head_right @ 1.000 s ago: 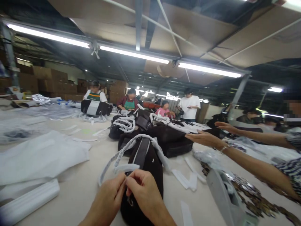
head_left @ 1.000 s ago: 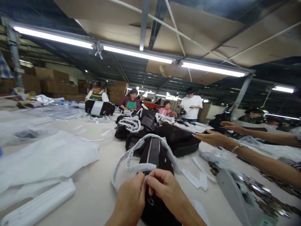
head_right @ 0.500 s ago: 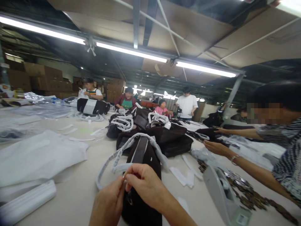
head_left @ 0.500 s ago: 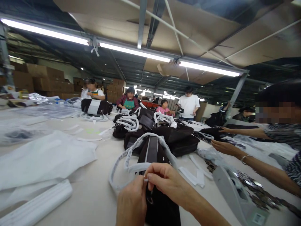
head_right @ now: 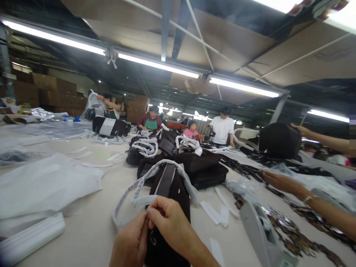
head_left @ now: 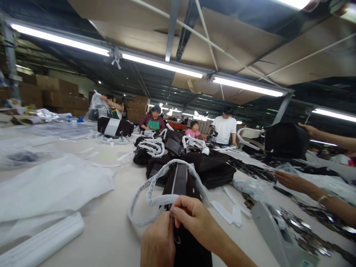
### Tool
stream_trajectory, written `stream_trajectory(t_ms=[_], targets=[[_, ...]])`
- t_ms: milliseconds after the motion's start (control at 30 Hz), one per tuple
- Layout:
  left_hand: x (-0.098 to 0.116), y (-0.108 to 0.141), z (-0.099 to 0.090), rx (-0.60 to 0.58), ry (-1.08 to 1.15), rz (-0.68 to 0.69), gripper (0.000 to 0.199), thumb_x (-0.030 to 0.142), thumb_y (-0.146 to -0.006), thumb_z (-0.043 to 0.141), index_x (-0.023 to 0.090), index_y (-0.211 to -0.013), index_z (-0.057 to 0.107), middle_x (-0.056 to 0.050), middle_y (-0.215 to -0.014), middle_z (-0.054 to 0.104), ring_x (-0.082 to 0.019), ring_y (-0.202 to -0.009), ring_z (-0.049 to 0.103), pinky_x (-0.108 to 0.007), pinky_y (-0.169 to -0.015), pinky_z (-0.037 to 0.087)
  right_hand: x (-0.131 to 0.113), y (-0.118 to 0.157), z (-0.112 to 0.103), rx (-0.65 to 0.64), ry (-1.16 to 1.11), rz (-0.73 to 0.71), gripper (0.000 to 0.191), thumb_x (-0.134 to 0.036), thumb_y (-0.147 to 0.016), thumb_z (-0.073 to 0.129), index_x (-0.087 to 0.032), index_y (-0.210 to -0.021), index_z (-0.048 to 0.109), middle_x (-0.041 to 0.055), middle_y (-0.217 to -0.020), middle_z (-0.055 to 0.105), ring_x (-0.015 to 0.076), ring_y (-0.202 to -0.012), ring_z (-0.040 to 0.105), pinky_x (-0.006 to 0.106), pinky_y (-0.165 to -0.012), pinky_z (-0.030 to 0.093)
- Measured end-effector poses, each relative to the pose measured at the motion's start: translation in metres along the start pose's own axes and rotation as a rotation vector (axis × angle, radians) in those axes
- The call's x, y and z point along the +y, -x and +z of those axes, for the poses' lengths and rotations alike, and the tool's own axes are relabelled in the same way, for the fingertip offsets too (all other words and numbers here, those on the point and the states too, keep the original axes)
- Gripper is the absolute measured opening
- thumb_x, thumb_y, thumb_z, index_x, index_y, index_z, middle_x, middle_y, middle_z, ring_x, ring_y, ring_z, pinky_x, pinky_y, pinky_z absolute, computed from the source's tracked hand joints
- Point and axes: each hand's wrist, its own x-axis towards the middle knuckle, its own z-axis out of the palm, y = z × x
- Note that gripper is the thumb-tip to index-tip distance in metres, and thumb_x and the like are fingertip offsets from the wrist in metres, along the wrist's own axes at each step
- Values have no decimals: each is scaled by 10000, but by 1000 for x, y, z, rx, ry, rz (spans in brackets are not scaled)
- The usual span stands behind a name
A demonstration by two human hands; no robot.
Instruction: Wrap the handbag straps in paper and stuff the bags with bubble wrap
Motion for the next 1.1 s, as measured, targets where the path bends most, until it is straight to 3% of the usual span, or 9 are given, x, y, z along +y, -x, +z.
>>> stream_trajectory(t_ms=[367, 533, 667, 767, 867, 967, 1100], targets=[[-5, 8, 4, -124, 116, -112, 293, 227, -1024, 344, 235, -794, 525, 26, -668, 625, -135, -580, 619, -219, -537, 426, -7, 5, -10, -100, 192, -37, 70, -147, -844, 526, -186, -795, 558, -23, -655, 668, 112, -634, 598, 213, -607, 426], [-5, 8, 4, -133, 115, -121, 276, 205, -1017, 340, 235, -798, 507, 25, -672, 623, -135, -582, 620, -222, -536, 420, -12, 2, -14, -119, 291, 33, 166, -137, -775, 581, -222, -835, 452, -70, -596, 644, 75, -431, 515, 170, -418, 363], [-5, 8, 5, -124, 106, -107, 264, 223, -1019, 366, 235, -794, 504, 31, -657, 618, -132, -562, 615, -217, -525, 421, -19, -2, -20, -187, 164, 49, 273, -165, -767, 601, -241, -908, 380, -81, -614, 647, 63, -389, 489, 140, -349, 303], [-5, 8, 6, -94, 92, -97, 276, 231, -1024, 363, 233, -790, 509, 31, -648, 621, -132, -548, 616, -213, -521, 427, -22, -6, -20, -243, -138, -32, 290, -320, -832, 623, -236, -895, 352, -48, -685, 653, 36, -402, 421, 142, -364, 258], [-5, 8, 6, -78, 73, -82, 283, 222, -1024, 359, 232, -784, 509, 29, -640, 624, -130, -533, 615, -211, -514, 423, -16, -8, -16, -263, -327, -20, 403, -438, -798, 685, -235, -877, 345, -54, -694, 631, 15, -383, 333, 157, -360, 204], [-5, 8, 4, -91, 58, -62, 273, 198, -1017, 363, 234, -803, 529, 28, -658, 634, -132, -550, 623, -216, -520, 422, -6, -8, -13, -250, -271, 41, 351, -367, -784, 674, -226, -856, 360, -68, -641, 619, 17, -396, 329, 158, -378, 214], [-3, 8, 7, -15, -13, -8, 313, 202, -1016, 342, 238, -789, 555, 25, -644, 628, -145, -551, 629, -244, -514, 409, -3, -7, -15, -254, -184, 103, 262, -267, -773, 621, -222, -856, 376, -75, -601, 619, 25, -401, 327, 164, -393, 217]])
